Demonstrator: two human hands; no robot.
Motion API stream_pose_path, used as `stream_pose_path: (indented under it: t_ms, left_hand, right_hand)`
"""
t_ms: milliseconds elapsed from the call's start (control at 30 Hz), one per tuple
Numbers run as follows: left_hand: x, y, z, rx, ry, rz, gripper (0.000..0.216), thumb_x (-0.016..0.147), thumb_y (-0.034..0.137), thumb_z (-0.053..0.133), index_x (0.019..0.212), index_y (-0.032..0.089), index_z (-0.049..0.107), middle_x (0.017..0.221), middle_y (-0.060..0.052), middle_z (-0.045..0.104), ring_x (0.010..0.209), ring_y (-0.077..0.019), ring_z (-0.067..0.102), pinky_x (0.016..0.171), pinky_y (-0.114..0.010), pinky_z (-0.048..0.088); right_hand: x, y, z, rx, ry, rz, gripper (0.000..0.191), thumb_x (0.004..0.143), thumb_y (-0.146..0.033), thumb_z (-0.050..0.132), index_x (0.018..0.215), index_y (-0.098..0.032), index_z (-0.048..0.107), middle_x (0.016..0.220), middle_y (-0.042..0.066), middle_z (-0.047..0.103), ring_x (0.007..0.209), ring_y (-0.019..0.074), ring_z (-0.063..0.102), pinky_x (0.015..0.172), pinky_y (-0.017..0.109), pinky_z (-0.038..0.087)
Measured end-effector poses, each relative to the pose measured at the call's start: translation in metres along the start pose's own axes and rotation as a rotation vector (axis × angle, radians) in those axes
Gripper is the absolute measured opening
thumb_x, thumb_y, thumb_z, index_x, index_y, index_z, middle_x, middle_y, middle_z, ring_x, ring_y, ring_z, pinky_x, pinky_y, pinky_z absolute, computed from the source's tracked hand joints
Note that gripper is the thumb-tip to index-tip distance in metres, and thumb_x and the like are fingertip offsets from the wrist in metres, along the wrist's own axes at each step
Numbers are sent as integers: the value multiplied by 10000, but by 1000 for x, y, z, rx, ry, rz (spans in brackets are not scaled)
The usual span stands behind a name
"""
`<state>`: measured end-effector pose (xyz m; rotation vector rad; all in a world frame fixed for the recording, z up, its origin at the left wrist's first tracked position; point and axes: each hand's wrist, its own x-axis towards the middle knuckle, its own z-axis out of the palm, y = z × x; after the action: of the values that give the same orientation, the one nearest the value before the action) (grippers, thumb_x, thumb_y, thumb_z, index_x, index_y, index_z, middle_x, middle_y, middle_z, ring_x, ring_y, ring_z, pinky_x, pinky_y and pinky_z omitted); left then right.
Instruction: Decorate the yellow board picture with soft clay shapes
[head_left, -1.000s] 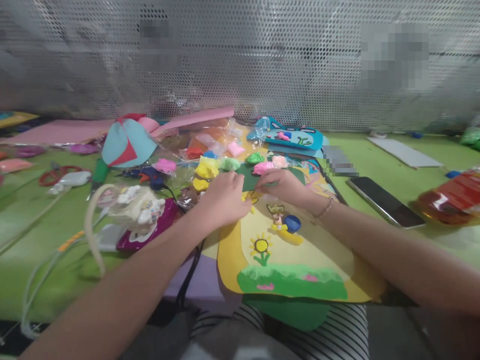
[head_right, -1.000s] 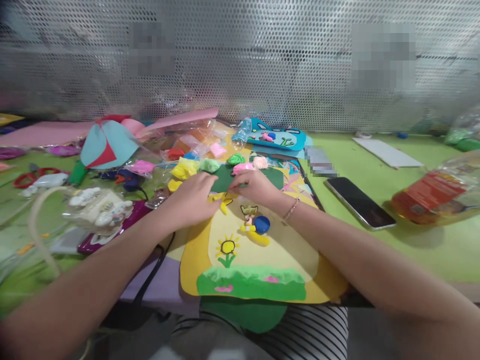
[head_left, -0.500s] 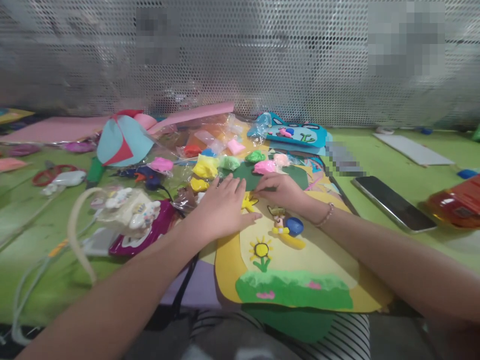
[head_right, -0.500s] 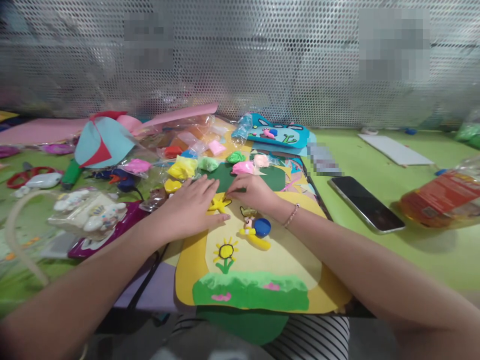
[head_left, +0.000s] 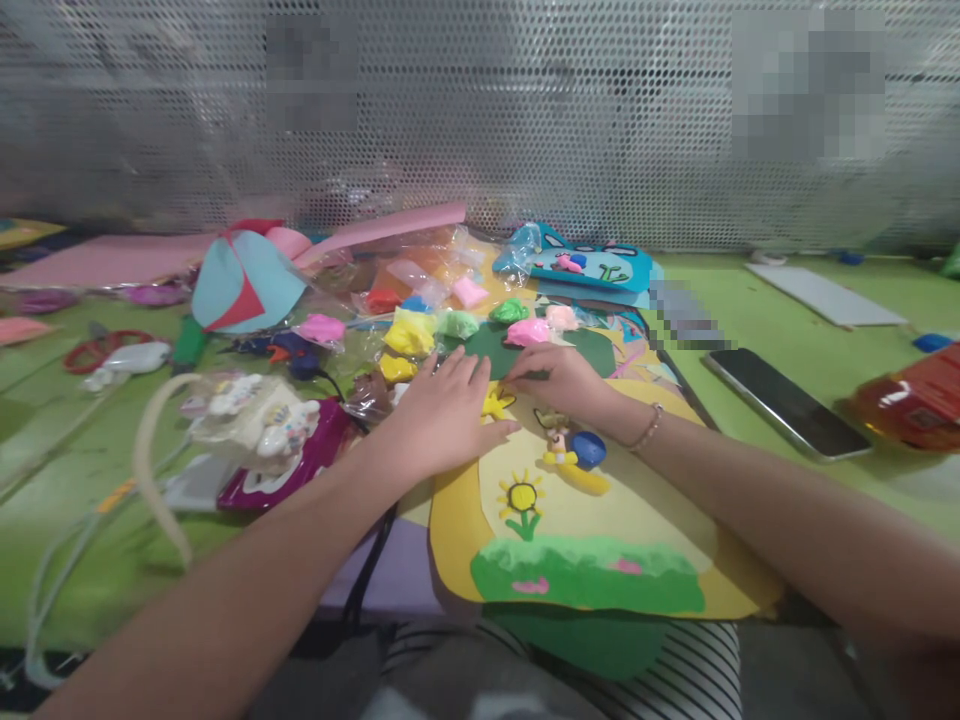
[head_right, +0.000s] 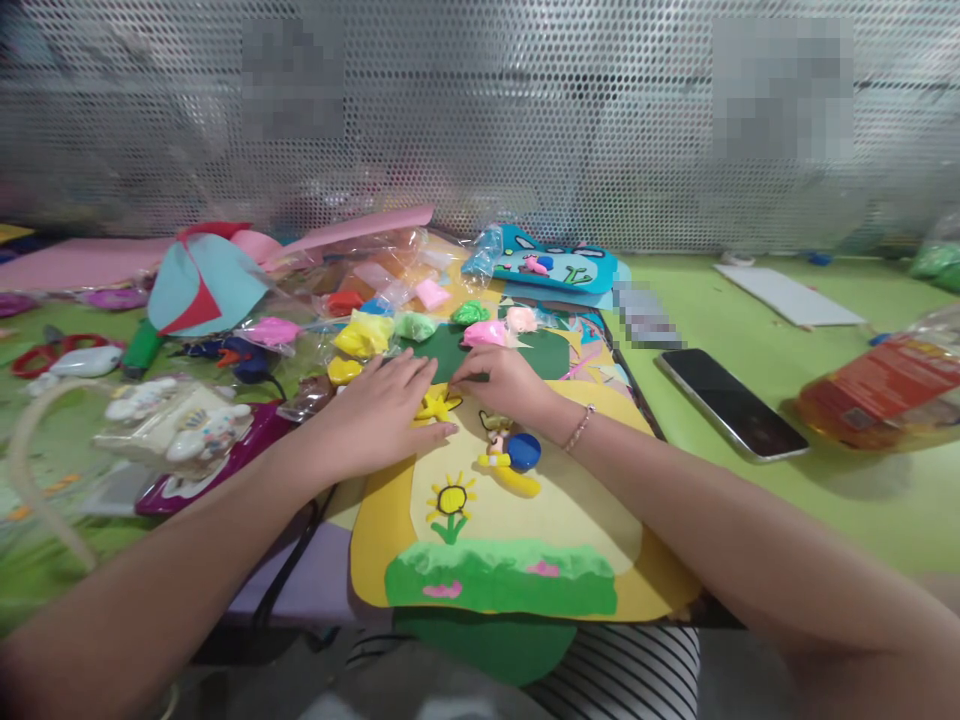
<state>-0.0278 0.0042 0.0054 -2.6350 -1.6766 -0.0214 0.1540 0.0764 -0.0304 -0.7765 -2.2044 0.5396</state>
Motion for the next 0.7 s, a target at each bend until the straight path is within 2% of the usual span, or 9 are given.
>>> stream_pose_path:
  t_ms: [333,700]
  left_hand:
    - [1,-1,0,12,-8,4,785,845,614,358,1404,62,331,1463,-176,371,1384,-340,252,1113,-506,207]
    - [1,-1,0,23,25,42,746,850,598,383,1369,62,387,1421,-191,420,1356,-358,299,1092,-513,250]
  right_hand:
    - [0,-2,0,-14,3,-30,100,751,-152,660,718,-201,740,728,24,687,698,138,616,726,293,510]
    - [-2,0,-1,-17,-20,-39,91,760,-161,665,729,-200,741,723,23,681,695,135,615,706,282,515]
